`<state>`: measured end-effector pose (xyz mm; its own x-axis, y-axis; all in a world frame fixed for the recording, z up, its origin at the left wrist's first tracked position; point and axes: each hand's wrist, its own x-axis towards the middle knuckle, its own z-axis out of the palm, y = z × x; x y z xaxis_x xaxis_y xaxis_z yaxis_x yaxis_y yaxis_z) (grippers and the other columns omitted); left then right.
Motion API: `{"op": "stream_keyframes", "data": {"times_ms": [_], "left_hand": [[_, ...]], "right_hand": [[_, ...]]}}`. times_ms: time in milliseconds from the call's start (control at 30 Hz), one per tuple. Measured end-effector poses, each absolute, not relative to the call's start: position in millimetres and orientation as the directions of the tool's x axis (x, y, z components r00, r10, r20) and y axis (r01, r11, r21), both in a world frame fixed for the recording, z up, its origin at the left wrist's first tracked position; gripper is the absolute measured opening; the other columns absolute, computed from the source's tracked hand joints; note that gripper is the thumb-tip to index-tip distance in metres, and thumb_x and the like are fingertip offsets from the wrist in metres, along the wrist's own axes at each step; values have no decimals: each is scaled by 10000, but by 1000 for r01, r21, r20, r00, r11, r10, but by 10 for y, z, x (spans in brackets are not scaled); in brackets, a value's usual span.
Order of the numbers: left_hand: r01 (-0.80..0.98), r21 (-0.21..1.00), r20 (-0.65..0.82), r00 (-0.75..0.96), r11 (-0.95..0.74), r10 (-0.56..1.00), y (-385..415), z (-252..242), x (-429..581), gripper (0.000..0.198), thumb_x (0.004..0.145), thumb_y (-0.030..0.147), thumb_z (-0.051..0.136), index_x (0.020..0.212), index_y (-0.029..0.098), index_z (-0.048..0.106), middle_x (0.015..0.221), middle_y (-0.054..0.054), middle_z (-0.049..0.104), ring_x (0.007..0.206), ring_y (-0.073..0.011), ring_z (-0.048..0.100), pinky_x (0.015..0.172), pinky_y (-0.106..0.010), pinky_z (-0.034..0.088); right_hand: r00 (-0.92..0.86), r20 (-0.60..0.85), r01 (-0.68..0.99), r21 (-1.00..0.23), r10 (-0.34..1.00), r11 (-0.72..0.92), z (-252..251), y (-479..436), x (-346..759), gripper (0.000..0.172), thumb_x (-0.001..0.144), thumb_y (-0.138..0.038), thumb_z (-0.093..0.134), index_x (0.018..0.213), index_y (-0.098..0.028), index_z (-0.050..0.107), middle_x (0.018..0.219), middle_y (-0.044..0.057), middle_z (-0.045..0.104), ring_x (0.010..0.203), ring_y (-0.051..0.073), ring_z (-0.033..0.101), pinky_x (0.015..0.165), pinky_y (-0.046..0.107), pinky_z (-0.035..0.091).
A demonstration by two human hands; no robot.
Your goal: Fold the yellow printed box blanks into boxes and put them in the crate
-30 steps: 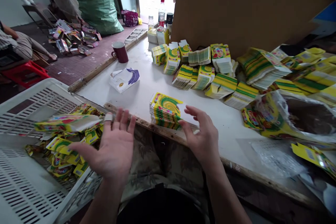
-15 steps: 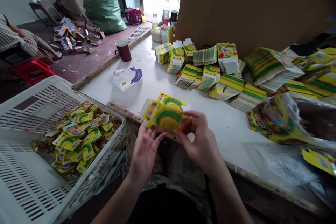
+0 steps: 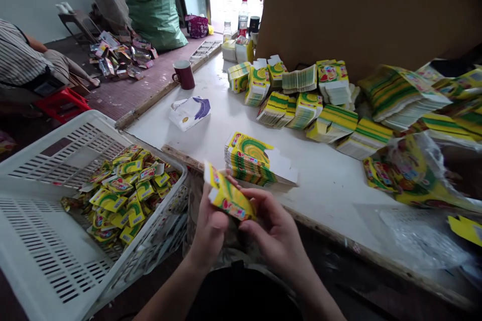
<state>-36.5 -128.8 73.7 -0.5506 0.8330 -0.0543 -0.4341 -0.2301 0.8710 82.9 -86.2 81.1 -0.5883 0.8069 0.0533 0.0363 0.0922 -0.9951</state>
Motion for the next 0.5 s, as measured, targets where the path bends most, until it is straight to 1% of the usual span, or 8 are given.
{"op": "stream_keyframes", "data": {"times_ms": [67,133,200,233,300,367,400,500], "left_hand": [[-374,906,-36,-536,-199,843,-1313,697,-364,514,614,495,834,1031,238,677,905,-28,723,805,-187,672,725,-280,554],[-337,924,-50,-579,-183,814,-1330,673,-369,256,679,313,828,895,230,720,841,-4,746,757,-147,678,723,-240,544],[-335,927,-58,-574,-170,817,-1337,684,-406,117,743,289,778,824,213,741,825,-15,759,763,-150,687,757,-250,544],[-355,920,-62,-545,-163,836,-1340,708,-446,162,779,344,742,867,208,748,874,-38,764,799,-173,695,789,-283,548],[-412,899,-59,-455,-152,888,-1349,787,-561,457,818,579,609,1029,193,731,1040,-106,744,921,-245,694,853,-372,545],[-422,898,-28,-341,-126,940,-1372,886,-692,807,739,807,451,1208,182,655,1224,-165,667,1075,-322,647,925,-455,512],[-373,923,-12,-273,-94,962,-1389,932,-742,896,679,844,467,1266,184,616,1279,-175,632,1136,-346,613,966,-475,485],[-39,999,-36,16,36,999,-1435,1007,-774,897,576,582,812,1356,244,526,1342,-134,590,1191,-354,575,1004,-457,464]], "right_hand": [[-566,110,28,-988,817,153,857,-800,899,315,841,-224,656,1154,-241,631,995,39,719,870,196,681,743,287,554],[-554,178,59,-966,813,252,919,-754,973,230,867,-211,631,1085,-250,691,922,23,737,824,186,690,711,271,549],[-551,248,89,-932,797,351,991,-712,1059,212,882,-178,606,1040,-261,720,847,7,734,755,166,683,651,250,536],[-564,277,105,-911,778,400,1031,-690,1108,238,884,-159,598,1056,-270,719,839,5,729,745,161,677,633,246,531],[-638,322,148,-840,699,523,1109,-641,1214,328,896,-120,561,1137,-299,693,887,11,721,784,165,661,646,261,531],[-737,351,197,-706,577,680,1169,-601,1304,372,908,-115,542,1188,-327,665,944,12,718,834,180,636,731,315,535],[-782,360,202,-625,508,754,1184,-592,1332,355,916,-138,546,1187,-336,663,951,5,720,867,192,625,819,362,524],[-834,407,177,-444,374,878,1165,-627,1317,301,923,-227,581,1191,-347,649,1060,-14,712,1087,233,581,1147,511,265]]}}
